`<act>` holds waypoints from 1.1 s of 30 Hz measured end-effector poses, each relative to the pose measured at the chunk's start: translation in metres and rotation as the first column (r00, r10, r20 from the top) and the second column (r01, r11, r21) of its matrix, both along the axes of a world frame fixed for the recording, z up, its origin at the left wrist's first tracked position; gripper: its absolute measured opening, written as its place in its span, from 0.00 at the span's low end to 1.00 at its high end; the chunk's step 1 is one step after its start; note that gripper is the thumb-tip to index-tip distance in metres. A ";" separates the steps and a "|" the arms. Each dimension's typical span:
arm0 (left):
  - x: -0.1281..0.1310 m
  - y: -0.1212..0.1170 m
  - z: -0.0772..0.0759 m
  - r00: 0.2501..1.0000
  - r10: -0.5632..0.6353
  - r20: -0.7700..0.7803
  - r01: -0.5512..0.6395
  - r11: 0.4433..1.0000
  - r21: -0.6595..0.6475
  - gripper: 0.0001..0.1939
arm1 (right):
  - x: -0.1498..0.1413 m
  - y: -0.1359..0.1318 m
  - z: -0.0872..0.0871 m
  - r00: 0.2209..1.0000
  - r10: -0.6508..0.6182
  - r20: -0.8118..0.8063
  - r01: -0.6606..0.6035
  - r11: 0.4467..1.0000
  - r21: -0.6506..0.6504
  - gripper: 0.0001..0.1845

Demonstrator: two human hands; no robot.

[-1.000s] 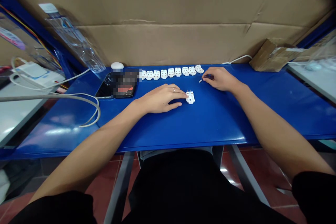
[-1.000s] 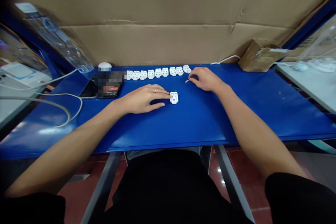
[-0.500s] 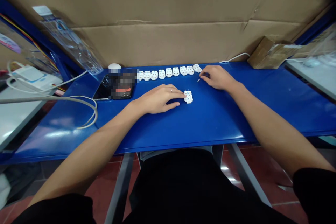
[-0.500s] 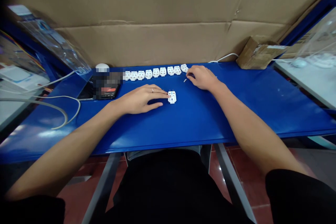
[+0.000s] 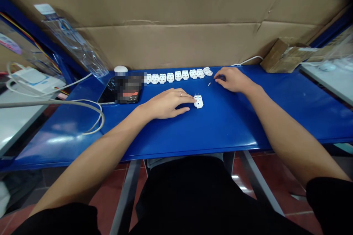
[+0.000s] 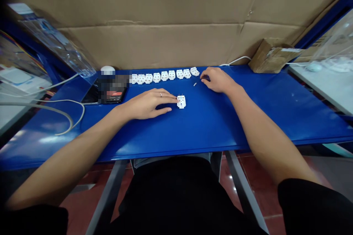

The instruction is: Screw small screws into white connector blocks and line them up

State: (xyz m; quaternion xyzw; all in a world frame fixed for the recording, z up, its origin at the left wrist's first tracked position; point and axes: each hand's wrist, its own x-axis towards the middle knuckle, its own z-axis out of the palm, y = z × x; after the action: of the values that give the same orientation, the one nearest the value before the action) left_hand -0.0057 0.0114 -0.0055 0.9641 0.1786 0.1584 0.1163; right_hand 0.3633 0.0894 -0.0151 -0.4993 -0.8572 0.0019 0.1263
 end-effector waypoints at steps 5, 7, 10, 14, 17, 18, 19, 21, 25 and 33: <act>0.000 0.000 -0.001 1.000 0.003 0.004 -0.003 1.000 -0.005 0.21 | 0.002 -0.001 0.002 0.999 -0.021 -0.032 0.021 1.000 -0.011 0.14; -0.001 0.000 -0.001 1.000 0.006 0.010 -0.006 1.000 -0.008 0.20 | 0.002 -0.001 0.002 0.999 -0.021 -0.030 0.020 1.000 -0.011 0.14; -0.001 0.001 -0.002 1.000 0.005 0.002 -0.005 1.000 0.002 0.20 | 0.002 0.000 0.001 1.000 -0.012 -0.014 0.012 1.000 -0.005 0.14; -0.002 0.001 -0.003 1.000 0.006 -0.013 -0.006 1.000 0.017 0.20 | 0.004 0.001 -0.001 1.000 -0.014 0.001 0.014 1.000 0.010 0.14; -0.002 0.001 -0.003 1.000 0.008 -0.020 -0.008 1.000 0.020 0.20 | 0.005 0.001 -0.002 1.000 -0.025 -0.007 0.025 1.000 0.009 0.13; -0.002 0.001 -0.003 1.000 0.008 -0.021 -0.007 1.000 0.020 0.21 | 0.005 0.001 -0.002 1.000 -0.028 -0.010 0.028 1.000 0.007 0.13; -0.002 0.001 -0.003 1.000 0.007 -0.020 -0.007 1.000 0.020 0.20 | 0.005 0.001 -0.002 1.000 -0.030 -0.009 0.030 1.000 0.006 0.13; -0.001 0.001 -0.003 1.000 0.009 -0.017 -0.008 1.000 0.018 0.20 | 0.005 0.001 -0.001 1.000 -0.029 0.002 0.029 1.000 0.006 0.13; -0.002 0.001 -0.003 1.000 0.015 -0.023 -0.015 1.000 0.019 0.20 | 0.002 0.001 -0.002 0.999 -0.037 0.023 0.037 0.999 0.018 0.12; -0.001 0.000 -0.002 1.000 0.029 0.001 -0.029 0.998 0.055 0.19 | -0.010 -0.011 0.007 0.998 -0.060 -0.018 0.061 0.998 0.030 0.13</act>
State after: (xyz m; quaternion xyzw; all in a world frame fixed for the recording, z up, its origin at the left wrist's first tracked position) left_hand -0.0066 0.0114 -0.0079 0.9642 0.1882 0.1648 0.0876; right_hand 0.3536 0.0787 -0.0077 -0.5231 -0.8404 -0.0108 0.1412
